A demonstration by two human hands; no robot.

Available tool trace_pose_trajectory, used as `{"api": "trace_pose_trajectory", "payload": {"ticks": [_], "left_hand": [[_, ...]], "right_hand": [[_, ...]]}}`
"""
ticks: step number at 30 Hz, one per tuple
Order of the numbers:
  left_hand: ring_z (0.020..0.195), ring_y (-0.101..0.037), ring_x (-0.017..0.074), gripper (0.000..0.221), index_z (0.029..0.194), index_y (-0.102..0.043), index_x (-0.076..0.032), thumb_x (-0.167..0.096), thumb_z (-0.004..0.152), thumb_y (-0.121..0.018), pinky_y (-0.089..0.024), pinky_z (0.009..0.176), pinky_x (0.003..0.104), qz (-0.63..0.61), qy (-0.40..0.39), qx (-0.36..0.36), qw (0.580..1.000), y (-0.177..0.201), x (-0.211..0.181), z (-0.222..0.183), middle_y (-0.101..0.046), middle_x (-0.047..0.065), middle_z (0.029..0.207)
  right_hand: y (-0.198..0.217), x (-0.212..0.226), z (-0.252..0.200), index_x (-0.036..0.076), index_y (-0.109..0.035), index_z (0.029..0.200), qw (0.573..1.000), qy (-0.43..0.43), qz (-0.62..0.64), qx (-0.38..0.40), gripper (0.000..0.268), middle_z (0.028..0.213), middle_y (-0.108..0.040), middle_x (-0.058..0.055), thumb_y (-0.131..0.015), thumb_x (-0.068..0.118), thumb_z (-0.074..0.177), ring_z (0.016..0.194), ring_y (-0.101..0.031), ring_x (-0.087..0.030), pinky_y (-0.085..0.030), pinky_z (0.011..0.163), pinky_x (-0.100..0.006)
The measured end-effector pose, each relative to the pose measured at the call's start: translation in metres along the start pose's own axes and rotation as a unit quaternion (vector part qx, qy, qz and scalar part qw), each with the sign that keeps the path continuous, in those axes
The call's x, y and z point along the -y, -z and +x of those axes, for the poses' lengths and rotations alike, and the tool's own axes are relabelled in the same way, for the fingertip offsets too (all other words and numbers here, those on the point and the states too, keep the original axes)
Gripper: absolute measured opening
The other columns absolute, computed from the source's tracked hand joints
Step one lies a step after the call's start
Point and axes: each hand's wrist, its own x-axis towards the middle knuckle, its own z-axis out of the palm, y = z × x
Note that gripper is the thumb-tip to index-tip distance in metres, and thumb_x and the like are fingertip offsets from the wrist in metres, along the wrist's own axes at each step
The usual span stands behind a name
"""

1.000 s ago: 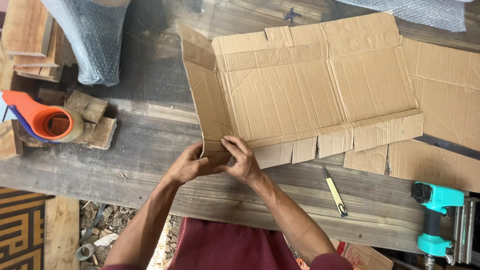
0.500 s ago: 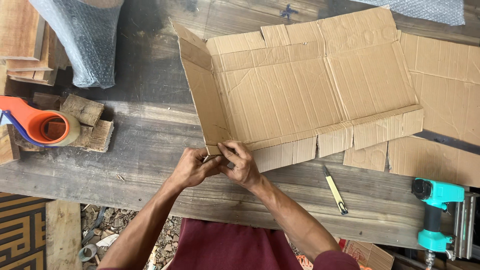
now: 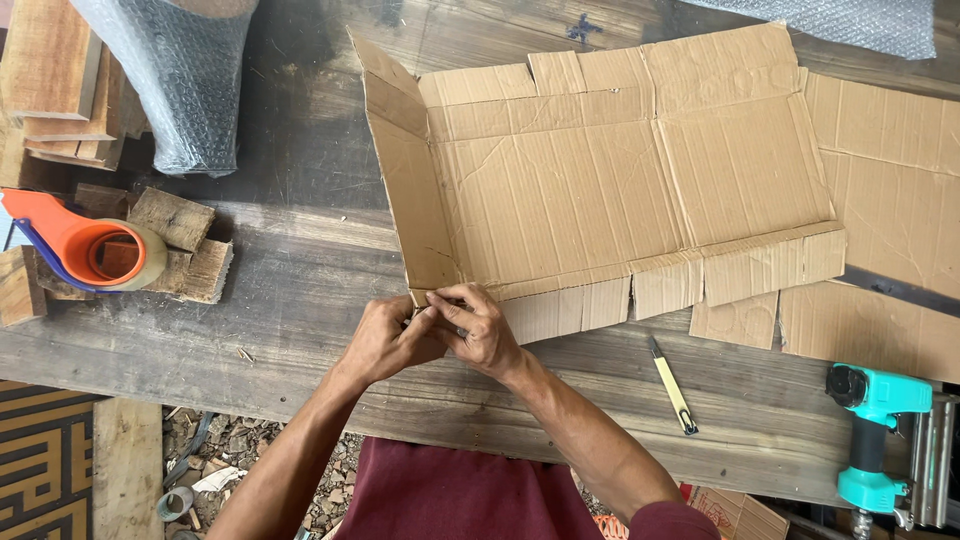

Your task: The person constructs a cardboard box by folding and cutting cardboard sheets, places a bubble-wrapped item inside, and secures the package with adhesive tape.

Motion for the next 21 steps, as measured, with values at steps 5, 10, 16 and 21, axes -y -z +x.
{"api": "trace_pose_trajectory", "payload": {"ticks": [5,10,16,21], "left_hand": [[0.066,-0.064,0.0414,0.046,0.066,-0.065,-0.006,-0.034,0.101,-0.058,-0.049,0.063,0.047,-0.002,0.011,0.0,1.0,0.003,0.007,0.002,-0.064,0.021,0.062],[0.057,-0.059,0.0412,0.046,0.061,-0.06,-0.006,-0.03,0.1,-0.06,-0.049,0.055,0.045,-0.012,-0.08,0.014,0.997,0.01,-0.023,0.0,-0.059,0.02,0.057],[0.073,-0.072,0.0369,0.032,0.075,-0.071,-0.001,-0.029,0.091,-0.077,-0.059,0.064,0.043,0.181,-0.169,-0.022,0.969,0.019,-0.053,-0.002,-0.071,0.022,0.075],[0.11,-0.059,0.0361,0.036,0.101,-0.074,-0.015,-0.017,0.068,-0.089,-0.054,0.088,0.043,0.306,-0.337,-0.098,0.885,0.034,-0.059,0.01,-0.067,0.008,0.105]], "right_hand": [[0.009,0.002,0.007,0.019,-0.065,0.136,1.0,-0.012,0.01,0.023,0.062,0.124,-0.065,-0.012,-0.072,0.054,0.086,0.113,-0.064,-0.033,-0.054,0.098,-0.047],[0.015,0.005,0.013,0.012,-0.069,0.131,0.999,0.014,-0.037,-0.009,0.069,0.12,-0.066,-0.009,-0.083,0.051,0.076,0.115,-0.066,-0.032,-0.055,0.099,-0.045],[0.02,-0.01,0.009,0.013,-0.079,0.111,0.997,0.048,-0.039,-0.044,0.046,0.09,-0.071,-0.003,-0.067,0.053,0.092,0.085,-0.07,-0.023,-0.061,0.077,-0.037],[0.036,0.01,0.03,0.009,-0.079,0.1,0.993,0.099,-0.035,-0.061,0.02,0.082,-0.068,-0.006,-0.076,0.027,0.091,0.074,-0.068,-0.025,-0.06,0.068,-0.037]]}}
